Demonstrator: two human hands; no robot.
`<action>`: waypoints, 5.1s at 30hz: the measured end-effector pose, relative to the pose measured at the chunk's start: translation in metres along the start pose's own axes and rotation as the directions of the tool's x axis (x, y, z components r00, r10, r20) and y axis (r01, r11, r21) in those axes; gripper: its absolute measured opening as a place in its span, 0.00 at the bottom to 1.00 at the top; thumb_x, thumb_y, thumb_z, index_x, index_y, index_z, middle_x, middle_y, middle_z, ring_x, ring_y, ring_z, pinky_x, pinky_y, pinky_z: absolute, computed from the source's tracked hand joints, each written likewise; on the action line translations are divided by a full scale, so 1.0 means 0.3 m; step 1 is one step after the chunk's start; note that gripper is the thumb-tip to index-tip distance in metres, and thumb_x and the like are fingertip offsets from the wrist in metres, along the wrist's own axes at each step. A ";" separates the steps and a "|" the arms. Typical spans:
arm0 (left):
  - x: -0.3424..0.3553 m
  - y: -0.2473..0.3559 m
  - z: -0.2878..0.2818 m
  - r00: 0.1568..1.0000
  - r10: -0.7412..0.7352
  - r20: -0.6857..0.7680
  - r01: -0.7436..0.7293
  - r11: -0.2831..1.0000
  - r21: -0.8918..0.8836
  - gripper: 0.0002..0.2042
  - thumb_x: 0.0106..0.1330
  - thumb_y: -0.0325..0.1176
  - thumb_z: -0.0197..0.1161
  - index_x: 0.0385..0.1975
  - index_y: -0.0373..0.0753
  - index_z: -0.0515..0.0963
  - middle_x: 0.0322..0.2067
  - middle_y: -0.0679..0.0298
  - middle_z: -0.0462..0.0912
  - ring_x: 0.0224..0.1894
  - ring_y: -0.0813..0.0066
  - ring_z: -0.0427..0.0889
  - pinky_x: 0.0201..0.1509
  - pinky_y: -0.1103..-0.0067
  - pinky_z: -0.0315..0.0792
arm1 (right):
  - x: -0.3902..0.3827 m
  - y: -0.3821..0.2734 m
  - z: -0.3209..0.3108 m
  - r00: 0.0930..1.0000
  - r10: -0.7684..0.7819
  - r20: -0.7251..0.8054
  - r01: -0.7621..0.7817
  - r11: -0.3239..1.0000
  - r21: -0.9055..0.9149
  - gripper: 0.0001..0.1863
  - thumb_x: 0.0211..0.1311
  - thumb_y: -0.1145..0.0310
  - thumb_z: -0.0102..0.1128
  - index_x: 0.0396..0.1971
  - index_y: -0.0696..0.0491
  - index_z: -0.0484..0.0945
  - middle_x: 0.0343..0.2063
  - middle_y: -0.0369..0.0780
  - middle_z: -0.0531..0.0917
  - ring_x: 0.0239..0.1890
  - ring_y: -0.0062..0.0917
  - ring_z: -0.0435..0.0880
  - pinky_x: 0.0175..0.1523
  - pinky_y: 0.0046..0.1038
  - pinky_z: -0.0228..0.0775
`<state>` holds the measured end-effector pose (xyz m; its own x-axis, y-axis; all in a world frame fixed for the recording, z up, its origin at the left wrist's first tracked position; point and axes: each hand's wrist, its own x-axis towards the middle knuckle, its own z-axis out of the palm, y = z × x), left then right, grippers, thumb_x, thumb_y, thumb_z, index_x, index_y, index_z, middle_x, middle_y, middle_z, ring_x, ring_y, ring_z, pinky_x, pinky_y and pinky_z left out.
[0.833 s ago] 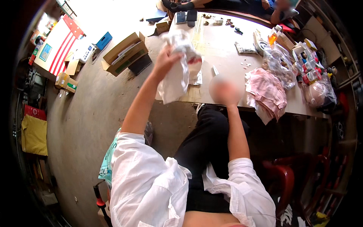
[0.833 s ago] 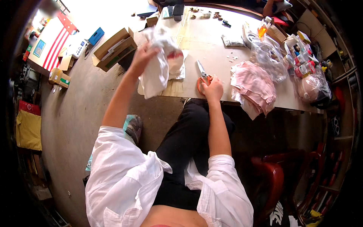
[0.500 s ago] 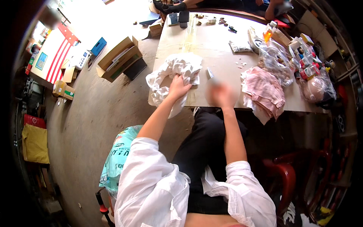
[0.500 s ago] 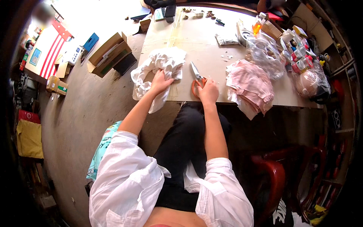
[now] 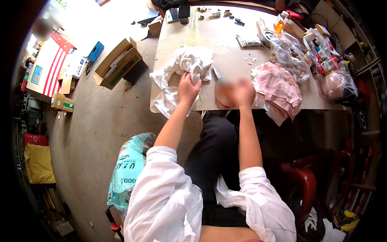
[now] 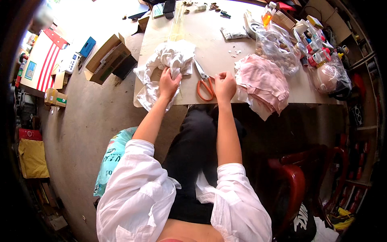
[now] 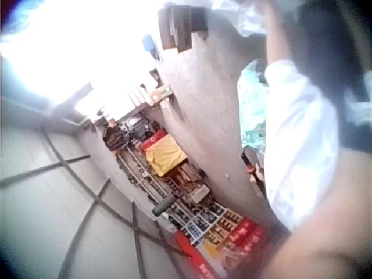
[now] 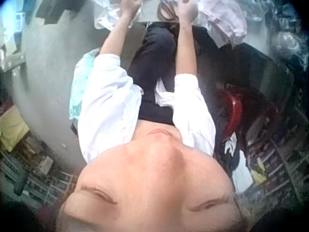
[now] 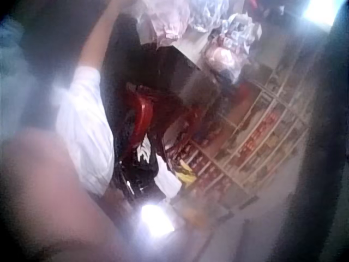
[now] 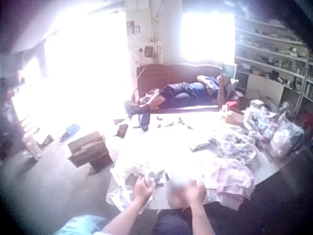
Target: The person uses orange-handled scissors to cut a piece of pink fabric into smaller strips. They then retrieve a white t-shirt from a plastic bag, unfold it on the table, and cut the sleeves off the shirt.
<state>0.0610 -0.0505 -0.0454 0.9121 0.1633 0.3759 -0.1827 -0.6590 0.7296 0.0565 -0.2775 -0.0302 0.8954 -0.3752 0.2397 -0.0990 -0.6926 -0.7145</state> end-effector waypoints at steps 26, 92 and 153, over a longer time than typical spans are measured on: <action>-0.005 -0.006 0.034 0.997 0.029 -0.077 -0.012 0.977 0.212 0.21 0.52 0.40 0.62 0.42 0.31 0.74 0.47 0.48 0.76 0.53 0.53 0.72 0.57 0.67 0.67 | -0.292 0.165 -0.450 0.923 0.374 0.096 -0.380 0.923 0.063 0.12 0.56 0.64 0.63 0.22 0.59 0.79 0.24 0.42 0.85 0.29 0.24 0.83 0.38 0.23 0.70; -0.115 0.030 -0.338 0.919 0.204 -0.336 -0.092 0.943 0.321 0.21 0.51 0.28 0.62 0.45 0.35 0.66 0.45 0.50 0.70 0.51 0.50 0.67 0.56 0.64 0.61 | -0.125 -0.017 0.067 0.975 -0.147 0.164 0.166 0.980 -0.108 0.17 0.54 0.64 0.59 0.39 0.59 0.72 0.35 0.52 0.77 0.40 0.48 0.78 0.45 0.44 0.71; 0.328 0.273 -0.963 0.746 0.535 -0.397 -0.263 0.784 0.563 0.17 0.71 0.38 0.47 0.36 0.26 0.73 0.36 0.46 0.77 0.41 0.47 0.74 0.50 0.64 0.66 | -0.141 -0.147 0.123 0.867 0.110 0.486 -0.497 0.246 0.832 0.14 0.53 0.66 0.68 0.20 0.51 0.70 0.12 0.33 0.71 0.16 0.17 0.72 0.23 0.21 0.63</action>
<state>0.0297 0.1237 0.2163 0.4368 0.0602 0.8976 -0.1768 -0.9725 0.1513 0.0389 -0.2084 -0.0330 0.9765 -0.1022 -0.1897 -0.1083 0.5284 -0.8421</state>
